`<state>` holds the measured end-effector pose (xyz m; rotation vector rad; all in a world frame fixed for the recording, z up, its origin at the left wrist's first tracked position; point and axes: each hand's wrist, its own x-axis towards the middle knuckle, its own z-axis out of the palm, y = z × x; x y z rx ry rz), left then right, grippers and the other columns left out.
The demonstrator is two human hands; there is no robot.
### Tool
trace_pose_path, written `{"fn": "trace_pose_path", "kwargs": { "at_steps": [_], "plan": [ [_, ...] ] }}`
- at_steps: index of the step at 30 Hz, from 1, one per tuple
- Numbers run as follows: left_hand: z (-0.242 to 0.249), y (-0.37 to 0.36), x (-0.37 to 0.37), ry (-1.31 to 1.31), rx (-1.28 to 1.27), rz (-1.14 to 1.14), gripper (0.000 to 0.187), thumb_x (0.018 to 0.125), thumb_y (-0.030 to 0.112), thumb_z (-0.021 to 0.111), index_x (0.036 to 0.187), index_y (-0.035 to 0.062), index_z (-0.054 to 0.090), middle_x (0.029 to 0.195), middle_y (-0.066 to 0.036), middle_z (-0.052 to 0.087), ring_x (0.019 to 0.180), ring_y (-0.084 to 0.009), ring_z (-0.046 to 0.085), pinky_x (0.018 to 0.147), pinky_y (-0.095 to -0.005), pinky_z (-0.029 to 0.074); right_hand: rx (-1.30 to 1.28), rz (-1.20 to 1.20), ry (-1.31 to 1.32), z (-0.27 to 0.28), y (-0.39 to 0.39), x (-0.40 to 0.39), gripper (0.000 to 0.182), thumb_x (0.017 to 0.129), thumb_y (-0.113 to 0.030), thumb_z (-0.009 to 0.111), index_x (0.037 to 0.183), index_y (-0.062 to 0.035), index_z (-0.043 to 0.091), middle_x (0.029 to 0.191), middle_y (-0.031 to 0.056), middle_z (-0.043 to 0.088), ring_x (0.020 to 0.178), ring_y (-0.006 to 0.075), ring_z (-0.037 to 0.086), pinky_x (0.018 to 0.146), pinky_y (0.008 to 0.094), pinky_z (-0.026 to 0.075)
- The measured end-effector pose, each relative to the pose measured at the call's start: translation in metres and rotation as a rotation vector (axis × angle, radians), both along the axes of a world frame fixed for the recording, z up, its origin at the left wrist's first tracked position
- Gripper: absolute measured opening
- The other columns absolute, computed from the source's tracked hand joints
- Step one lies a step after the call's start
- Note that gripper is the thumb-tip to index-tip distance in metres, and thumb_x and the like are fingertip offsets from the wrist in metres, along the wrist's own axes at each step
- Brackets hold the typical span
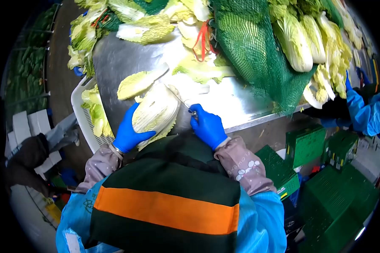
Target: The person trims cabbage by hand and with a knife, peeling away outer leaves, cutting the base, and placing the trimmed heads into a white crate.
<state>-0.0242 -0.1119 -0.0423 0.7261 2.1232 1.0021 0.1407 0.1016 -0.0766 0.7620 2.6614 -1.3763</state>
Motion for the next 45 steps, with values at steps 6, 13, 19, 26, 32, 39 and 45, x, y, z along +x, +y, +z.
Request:
{"fn": "trace_pose_path", "kwargs": {
  "at_steps": [6,13,19,26,32,39,45],
  "plan": [
    [-0.008,-0.002,0.000,0.077,-0.018,-0.016,0.093,0.057,0.028,0.084,0.129,-0.0039,0.034,0.122,-0.021,0.045,0.113,-0.0307,0.047,0.095,-0.0384,0.038,0.009,0.075,-0.008,0.001,0.000,-0.017,0.019,0.081,-0.016,0.051,0.098,-0.0094,0.047,0.073,0.0151,0.061,0.063,0.0344,0.060,0.054,0.0439,0.046],
    [0.000,0.014,0.006,0.209,0.049,0.010,0.076,0.060,0.020,0.080,0.123,-0.0017,0.043,0.111,-0.019,0.056,0.103,-0.0306,0.055,0.087,-0.0376,0.043,0.102,0.122,-0.213,-0.001,0.000,-0.030,0.023,0.079,-0.013,0.052,0.099,-0.0032,0.046,0.071,0.0183,0.061,0.061,0.0366,0.059,0.054,0.0461,0.047],
    [0.016,0.032,0.005,0.209,0.213,0.012,0.067,0.060,0.020,0.079,0.116,-0.0019,0.049,0.099,-0.019,0.061,0.092,-0.0336,0.061,0.077,-0.0363,0.048,0.166,0.143,-0.268,0.011,-0.002,-0.030,0.023,0.081,-0.015,0.050,0.100,-0.0022,0.046,0.071,0.0182,0.061,0.062,0.0352,0.061,0.053,0.0452,0.047],
    [0.006,0.030,0.005,0.063,0.150,-0.012,0.066,0.061,0.021,0.079,0.116,-0.0011,0.050,0.104,-0.020,0.060,0.098,-0.0331,0.059,0.082,-0.0368,0.047,0.273,0.210,-0.357,-0.039,0.001,-0.037,0.020,0.085,-0.015,0.044,0.100,-0.0005,0.046,0.072,0.0201,0.061,0.067,0.0359,0.062,0.055,0.0450,0.048],
    [-0.030,-0.037,-0.073,-0.165,-0.029,0.049,0.071,0.065,0.019,0.078,0.125,0.0007,0.044,0.121,-0.015,0.052,0.112,-0.0253,0.050,0.095,-0.0345,0.039,0.243,0.190,-0.326,-0.033,0.005,-0.032,0.018,0.084,-0.015,0.044,0.096,-0.0022,0.047,0.072,0.0203,0.062,0.065,0.0366,0.062,0.055,0.0460,0.048],
    [0.013,0.052,-0.102,0.635,-0.543,0.086,0.093,0.059,0.038,0.080,0.132,0.0006,0.036,0.120,-0.024,0.050,0.107,-0.0346,0.052,0.091,-0.0404,0.043,0.224,0.076,-0.274,-0.043,0.002,-0.028,0.020,0.081,-0.019,0.050,0.097,-0.0068,0.046,0.072,0.0207,0.061,0.068,0.0384,0.060,0.057,0.0485,0.045],
    [0.022,0.008,-0.131,-0.252,0.142,0.388,0.050,0.070,0.019,0.075,0.113,-0.0011,0.058,0.109,-0.012,0.061,0.099,-0.0196,0.058,0.088,-0.0326,0.045,0.022,-0.169,-0.013,-0.032,0.009,-0.015,0.019,0.081,-0.021,0.055,0.091,-0.0063,0.061,0.078,0.0205,0.062,0.073,0.0352,0.062,0.062,0.0437,0.047]
  ]
}}
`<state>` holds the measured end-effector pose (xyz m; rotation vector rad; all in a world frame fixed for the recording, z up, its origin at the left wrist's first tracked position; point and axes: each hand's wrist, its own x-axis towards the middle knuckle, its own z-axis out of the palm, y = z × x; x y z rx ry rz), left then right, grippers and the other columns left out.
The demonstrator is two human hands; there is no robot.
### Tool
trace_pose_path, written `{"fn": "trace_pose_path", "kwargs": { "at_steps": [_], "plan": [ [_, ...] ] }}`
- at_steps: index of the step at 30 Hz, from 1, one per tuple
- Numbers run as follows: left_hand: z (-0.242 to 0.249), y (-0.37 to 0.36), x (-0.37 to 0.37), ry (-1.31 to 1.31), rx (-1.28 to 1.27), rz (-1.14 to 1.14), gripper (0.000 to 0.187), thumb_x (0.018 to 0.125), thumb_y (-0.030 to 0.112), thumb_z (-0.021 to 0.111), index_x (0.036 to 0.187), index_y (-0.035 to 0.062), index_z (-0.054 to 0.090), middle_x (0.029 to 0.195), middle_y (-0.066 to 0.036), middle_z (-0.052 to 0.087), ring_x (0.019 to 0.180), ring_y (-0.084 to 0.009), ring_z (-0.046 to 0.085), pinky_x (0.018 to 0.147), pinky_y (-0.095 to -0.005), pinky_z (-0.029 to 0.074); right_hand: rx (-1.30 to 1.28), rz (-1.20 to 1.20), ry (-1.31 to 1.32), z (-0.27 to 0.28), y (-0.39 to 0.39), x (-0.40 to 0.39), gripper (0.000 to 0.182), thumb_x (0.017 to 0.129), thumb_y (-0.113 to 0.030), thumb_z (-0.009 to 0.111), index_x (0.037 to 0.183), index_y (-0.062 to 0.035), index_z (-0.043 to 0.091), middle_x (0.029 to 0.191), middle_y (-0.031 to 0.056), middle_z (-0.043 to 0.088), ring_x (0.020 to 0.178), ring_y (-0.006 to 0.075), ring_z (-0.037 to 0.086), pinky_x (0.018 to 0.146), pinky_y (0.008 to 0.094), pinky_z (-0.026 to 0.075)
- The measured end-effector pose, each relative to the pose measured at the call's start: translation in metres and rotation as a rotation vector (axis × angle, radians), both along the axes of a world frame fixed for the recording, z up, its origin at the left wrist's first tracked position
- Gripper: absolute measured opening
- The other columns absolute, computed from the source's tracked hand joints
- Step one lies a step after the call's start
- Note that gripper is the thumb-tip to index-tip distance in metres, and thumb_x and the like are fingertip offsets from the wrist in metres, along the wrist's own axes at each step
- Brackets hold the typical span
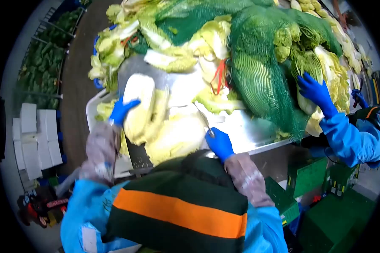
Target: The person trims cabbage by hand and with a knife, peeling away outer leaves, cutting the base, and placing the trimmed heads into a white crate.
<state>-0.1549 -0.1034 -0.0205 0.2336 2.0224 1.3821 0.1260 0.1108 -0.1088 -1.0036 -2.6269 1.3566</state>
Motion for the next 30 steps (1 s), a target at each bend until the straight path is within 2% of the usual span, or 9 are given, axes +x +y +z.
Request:
{"fn": "trace_pose_path", "kwargs": {
  "at_steps": [3,7,9,13,17,20,24,28,30],
  "plan": [
    [0.028,-0.016,0.056,-0.153,0.376,-0.059,0.069,0.065,0.011,0.076,0.125,0.0000,0.046,0.115,-0.010,0.056,0.103,-0.0208,0.055,0.091,-0.0350,0.043,-0.679,-0.214,0.273,0.070,0.001,0.007,0.020,0.081,-0.004,0.055,0.100,-0.0063,0.063,0.070,-0.0029,0.055,0.060,0.0035,0.047,0.056,0.0189,0.040],
    [0.059,0.020,0.096,0.081,0.439,-0.525,0.098,0.057,0.018,0.084,0.137,0.0015,0.030,0.135,-0.011,0.040,0.123,-0.0224,0.039,0.103,-0.0353,0.030,-0.987,-0.021,0.630,0.134,0.000,-0.024,0.050,0.082,-0.009,0.060,0.128,-0.0011,0.044,0.121,0.0122,0.054,0.089,0.0105,0.054,0.074,0.0232,0.044],
    [0.055,0.035,0.110,0.046,0.470,-0.632,0.099,0.059,0.017,0.083,0.138,0.0017,0.026,0.139,-0.012,0.035,0.126,-0.0230,0.036,0.106,-0.0356,0.027,-0.933,0.019,0.556,0.134,-0.006,-0.031,0.049,0.081,-0.011,0.063,0.126,-0.0009,0.047,0.121,0.0112,0.054,0.102,0.0139,0.053,0.086,0.0268,0.043],
    [0.057,0.047,0.136,-0.006,0.590,-0.362,0.091,0.074,0.057,0.062,0.136,-0.0023,0.030,0.138,-0.017,0.035,0.126,-0.0255,0.037,0.105,-0.0358,0.027,-0.604,-0.022,0.459,0.141,-0.023,-0.024,0.046,0.078,-0.015,0.068,0.120,-0.0011,0.053,0.116,0.0115,0.058,0.104,0.0161,0.054,0.091,0.0306,0.042],
    [0.044,0.053,0.153,0.319,0.375,-0.467,0.040,0.094,0.018,0.038,0.129,-0.0002,0.043,0.133,-0.014,0.043,0.120,-0.0230,0.044,0.102,-0.0322,0.031,-0.336,-0.167,0.388,0.118,-0.026,-0.025,0.043,0.077,-0.020,0.069,0.116,-0.0045,0.057,0.108,0.0137,0.062,0.097,0.0197,0.061,0.082,0.0315,0.047],
    [0.001,0.041,0.155,0.278,0.158,-0.477,0.040,0.094,0.021,0.038,0.131,0.0046,0.043,0.130,-0.014,0.047,0.120,-0.0248,0.044,0.103,-0.0349,0.031,-0.131,-0.191,0.321,0.081,-0.007,-0.024,0.049,0.077,-0.020,0.070,0.121,-0.0068,0.054,0.115,0.0125,0.060,0.101,0.0192,0.059,0.084,0.0313,0.046],
    [-0.006,0.035,0.157,0.267,0.209,-0.327,0.040,0.092,0.019,0.045,0.129,0.0033,0.044,0.131,-0.014,0.045,0.123,-0.0272,0.041,0.105,-0.0369,0.028,-0.137,-0.337,0.589,0.063,-0.012,-0.018,0.051,0.071,-0.014,0.075,0.118,-0.0049,0.055,0.114,0.0101,0.059,0.104,0.0197,0.056,0.088,0.0303,0.044],
    [0.064,0.056,0.159,0.695,0.258,-0.814,0.068,0.071,0.035,0.072,0.127,0.0074,0.045,0.125,-0.015,0.049,0.117,-0.0320,0.045,0.101,-0.0420,0.031,0.015,-0.359,0.568,0.077,-0.014,-0.040,0.043,0.069,-0.019,0.077,0.105,-0.0069,0.057,0.096,0.0074,0.058,0.084,0.0193,0.058,0.075,0.0307,0.046],
    [0.043,0.055,0.155,0.596,0.333,-0.672,0.088,0.060,0.037,0.080,0.132,0.0089,0.039,0.130,-0.016,0.044,0.119,-0.0319,0.044,0.098,-0.0391,0.036,0.069,-0.341,0.573,0.081,-0.009,-0.043,0.041,0.069,-0.017,0.076,0.103,-0.0063,0.056,0.095,0.0054,0.057,0.084,0.0166,0.057,0.072,0.0279,0.046]
  ]
}}
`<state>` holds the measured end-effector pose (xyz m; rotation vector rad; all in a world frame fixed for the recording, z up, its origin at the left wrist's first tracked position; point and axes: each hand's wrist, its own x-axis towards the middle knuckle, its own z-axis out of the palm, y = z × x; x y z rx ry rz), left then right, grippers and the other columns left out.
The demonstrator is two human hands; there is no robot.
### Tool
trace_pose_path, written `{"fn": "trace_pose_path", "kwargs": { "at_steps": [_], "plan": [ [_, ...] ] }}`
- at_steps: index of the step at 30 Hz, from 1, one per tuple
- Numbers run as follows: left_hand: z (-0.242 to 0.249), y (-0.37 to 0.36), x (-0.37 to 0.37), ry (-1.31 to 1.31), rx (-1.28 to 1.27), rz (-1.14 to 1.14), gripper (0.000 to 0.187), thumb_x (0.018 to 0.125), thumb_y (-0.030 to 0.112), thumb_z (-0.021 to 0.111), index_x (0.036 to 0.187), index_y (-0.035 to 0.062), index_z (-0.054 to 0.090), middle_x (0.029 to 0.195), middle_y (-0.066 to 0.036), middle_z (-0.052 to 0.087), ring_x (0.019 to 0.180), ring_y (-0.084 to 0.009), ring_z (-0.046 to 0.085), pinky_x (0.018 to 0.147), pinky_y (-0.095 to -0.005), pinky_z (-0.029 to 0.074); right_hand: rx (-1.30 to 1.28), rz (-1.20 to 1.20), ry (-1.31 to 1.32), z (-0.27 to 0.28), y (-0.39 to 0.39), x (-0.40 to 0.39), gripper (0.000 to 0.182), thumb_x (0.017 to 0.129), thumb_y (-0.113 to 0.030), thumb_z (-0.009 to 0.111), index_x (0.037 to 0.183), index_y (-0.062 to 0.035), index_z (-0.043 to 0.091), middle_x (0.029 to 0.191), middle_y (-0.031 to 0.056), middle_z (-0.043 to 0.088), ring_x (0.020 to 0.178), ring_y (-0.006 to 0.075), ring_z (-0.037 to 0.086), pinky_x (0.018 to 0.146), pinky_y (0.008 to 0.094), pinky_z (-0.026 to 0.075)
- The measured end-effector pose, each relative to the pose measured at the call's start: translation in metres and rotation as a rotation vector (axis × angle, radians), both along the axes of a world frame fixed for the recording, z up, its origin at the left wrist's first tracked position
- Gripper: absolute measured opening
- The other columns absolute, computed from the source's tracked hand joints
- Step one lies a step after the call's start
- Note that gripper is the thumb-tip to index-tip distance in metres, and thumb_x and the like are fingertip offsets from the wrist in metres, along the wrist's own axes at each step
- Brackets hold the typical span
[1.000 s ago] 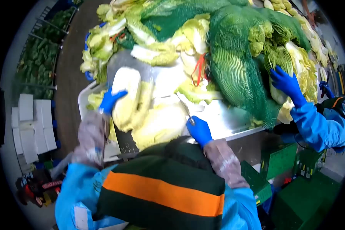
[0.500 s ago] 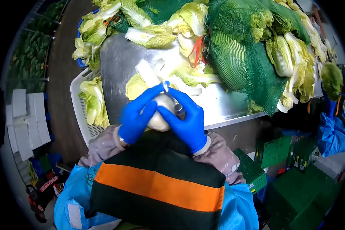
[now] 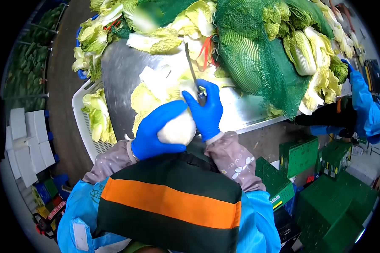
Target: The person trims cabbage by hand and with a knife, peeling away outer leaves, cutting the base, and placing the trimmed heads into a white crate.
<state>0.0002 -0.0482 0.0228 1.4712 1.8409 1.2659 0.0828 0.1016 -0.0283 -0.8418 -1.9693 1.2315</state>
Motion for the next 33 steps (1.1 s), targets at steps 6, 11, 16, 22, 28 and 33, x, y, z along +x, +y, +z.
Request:
{"fn": "trace_pose_path", "kwargs": {
  "at_steps": [6,11,16,22,28,33],
  "plan": [
    [0.003,0.008,-0.010,-0.292,-0.115,0.195,0.096,0.057,0.030,0.085,0.134,0.0026,0.035,0.133,-0.015,0.043,0.122,-0.0245,0.043,0.100,-0.0359,0.036,-0.341,0.552,0.168,0.038,0.003,0.036,0.067,0.062,-0.016,0.081,0.120,-0.0014,0.051,0.117,0.0117,0.054,0.108,0.0223,0.052,0.093,0.0337,0.041],
    [0.001,0.004,-0.018,-0.299,-0.204,0.224,0.091,0.060,0.030,0.083,0.132,-0.0002,0.036,0.128,-0.020,0.046,0.119,-0.0284,0.046,0.100,-0.0364,0.037,-0.398,0.499,0.030,0.034,0.001,0.031,0.068,0.067,-0.016,0.079,0.126,-0.0011,0.048,0.127,0.0147,0.050,0.118,0.0231,0.047,0.099,0.0352,0.037],
    [0.028,0.016,-0.028,-0.245,-0.255,0.181,0.088,0.062,0.035,0.081,0.132,0.0021,0.038,0.128,-0.019,0.047,0.119,-0.0275,0.046,0.098,-0.0344,0.038,-0.054,0.591,-0.057,0.043,0.007,0.024,0.072,0.072,-0.029,0.075,0.131,-0.0048,0.042,0.130,0.0173,0.047,0.118,0.0261,0.048,0.095,0.0334,0.041],
    [0.018,0.018,-0.036,-0.032,-0.303,0.116,0.089,0.061,0.042,0.080,0.132,0.0068,0.040,0.120,-0.018,0.054,0.109,-0.0289,0.055,0.089,-0.0339,0.045,0.022,0.521,-0.224,0.063,0.006,0.020,0.071,0.069,-0.038,0.075,0.128,-0.0104,0.048,0.093,0.0152,0.064,0.074,0.0244,0.064,0.069,0.0325,0.050],
    [0.020,0.008,-0.038,-0.119,-0.278,0.157,0.086,0.059,0.039,0.082,0.130,0.0084,0.044,0.116,-0.017,0.057,0.105,-0.0248,0.058,0.087,-0.0326,0.047,0.109,0.513,-0.101,0.051,0.006,0.025,0.055,0.074,-0.031,0.072,0.122,-0.0122,0.053,0.100,0.0160,0.063,0.085,0.0275,0.065,0.072,0.0332,0.051],
    [0.019,-0.007,-0.050,-0.206,-0.076,0.290,0.078,0.061,0.026,0.083,0.126,0.0014,0.048,0.112,-0.013,0.060,0.100,-0.0173,0.058,0.088,-0.0318,0.046,0.081,0.205,-0.271,0.022,0.014,0.037,0.032,0.074,-0.023,0.067,0.104,-0.0150,0.061,0.089,0.0108,0.066,0.077,0.0284,0.064,0.066,0.0354,0.052]
  ]
}}
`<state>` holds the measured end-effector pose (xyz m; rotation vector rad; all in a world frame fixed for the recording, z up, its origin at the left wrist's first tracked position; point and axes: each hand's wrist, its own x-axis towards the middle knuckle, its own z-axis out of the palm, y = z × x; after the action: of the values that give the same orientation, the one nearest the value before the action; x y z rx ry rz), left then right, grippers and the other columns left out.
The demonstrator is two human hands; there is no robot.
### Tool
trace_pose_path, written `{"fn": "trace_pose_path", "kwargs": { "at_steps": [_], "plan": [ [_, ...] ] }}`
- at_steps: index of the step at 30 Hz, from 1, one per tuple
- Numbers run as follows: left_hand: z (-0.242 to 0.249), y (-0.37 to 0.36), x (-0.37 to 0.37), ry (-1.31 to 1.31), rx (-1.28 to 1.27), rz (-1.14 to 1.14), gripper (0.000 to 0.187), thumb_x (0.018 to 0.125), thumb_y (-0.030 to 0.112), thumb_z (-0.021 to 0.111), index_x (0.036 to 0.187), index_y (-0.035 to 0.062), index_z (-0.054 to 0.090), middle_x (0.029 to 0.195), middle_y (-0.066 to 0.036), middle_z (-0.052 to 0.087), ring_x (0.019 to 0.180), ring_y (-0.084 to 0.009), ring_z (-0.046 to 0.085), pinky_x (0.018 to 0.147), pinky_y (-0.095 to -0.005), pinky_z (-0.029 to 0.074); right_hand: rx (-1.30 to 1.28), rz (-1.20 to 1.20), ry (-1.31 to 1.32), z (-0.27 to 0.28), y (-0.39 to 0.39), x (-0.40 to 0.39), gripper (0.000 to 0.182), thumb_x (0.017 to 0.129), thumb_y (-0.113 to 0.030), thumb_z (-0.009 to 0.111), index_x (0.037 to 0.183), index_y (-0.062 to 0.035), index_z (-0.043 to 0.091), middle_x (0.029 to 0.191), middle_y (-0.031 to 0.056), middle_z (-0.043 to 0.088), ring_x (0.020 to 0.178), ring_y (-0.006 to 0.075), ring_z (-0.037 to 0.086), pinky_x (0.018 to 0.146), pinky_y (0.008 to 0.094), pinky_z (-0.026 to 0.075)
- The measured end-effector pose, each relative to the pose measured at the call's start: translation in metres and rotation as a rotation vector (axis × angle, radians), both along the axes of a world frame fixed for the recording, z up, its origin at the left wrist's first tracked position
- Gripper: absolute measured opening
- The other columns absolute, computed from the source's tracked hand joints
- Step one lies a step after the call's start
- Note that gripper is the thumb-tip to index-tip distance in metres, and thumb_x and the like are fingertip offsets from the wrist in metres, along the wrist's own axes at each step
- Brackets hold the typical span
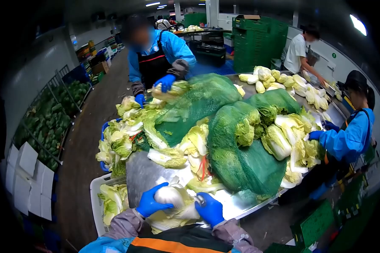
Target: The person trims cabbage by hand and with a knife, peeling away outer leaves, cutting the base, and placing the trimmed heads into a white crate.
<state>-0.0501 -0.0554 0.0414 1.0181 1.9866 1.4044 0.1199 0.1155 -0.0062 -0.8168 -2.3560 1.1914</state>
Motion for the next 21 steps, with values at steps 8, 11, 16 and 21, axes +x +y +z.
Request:
{"fn": "trace_pose_path", "kwargs": {
  "at_steps": [8,11,16,21],
  "plan": [
    [0.109,-0.003,-0.023,0.197,0.507,0.117,0.079,0.057,0.022,0.086,0.124,0.0021,0.049,0.121,-0.014,0.054,0.111,-0.0241,0.052,0.095,-0.0382,0.042,0.019,-0.208,-0.229,-0.068,0.029,0.043,0.035,0.069,-0.028,0.071,0.099,-0.0127,0.062,0.082,0.0137,0.065,0.076,0.0301,0.063,0.067,0.0385,0.050],
    [0.130,0.012,0.000,0.463,0.562,-0.044,0.076,0.059,0.022,0.084,0.124,0.0041,0.050,0.124,-0.017,0.051,0.118,-0.0288,0.048,0.100,-0.0419,0.036,-0.669,-0.215,0.095,0.021,0.023,0.025,0.047,0.078,-0.022,0.068,0.118,-0.0009,0.055,0.110,0.0126,0.062,0.084,0.0148,0.061,0.063,0.0251,0.049],
    [0.108,0.050,0.040,1.110,0.298,-0.603,0.050,0.074,0.016,0.061,0.123,0.0232,0.053,0.131,-0.007,0.047,0.123,-0.0257,0.044,0.102,-0.0419,0.031,-1.621,0.205,0.680,0.058,0.005,0.005,0.060,0.092,-0.046,0.039,0.136,-0.0057,0.032,0.126,0.0138,0.048,0.110,0.0253,0.051,0.090,0.0356,0.044],
    [0.059,0.040,0.040,0.243,0.286,-0.267,0.098,0.066,0.036,0.077,0.141,0.0085,0.021,0.143,-0.015,0.026,0.133,-0.0301,0.024,0.107,-0.0396,0.022,-1.599,0.069,0.831,0.018,-0.004,0.007,0.057,0.091,-0.036,0.046,0.135,-0.0037,0.031,0.129,0.0132,0.045,0.118,0.0269,0.046,0.100,0.0391,0.036]
  ]
}}
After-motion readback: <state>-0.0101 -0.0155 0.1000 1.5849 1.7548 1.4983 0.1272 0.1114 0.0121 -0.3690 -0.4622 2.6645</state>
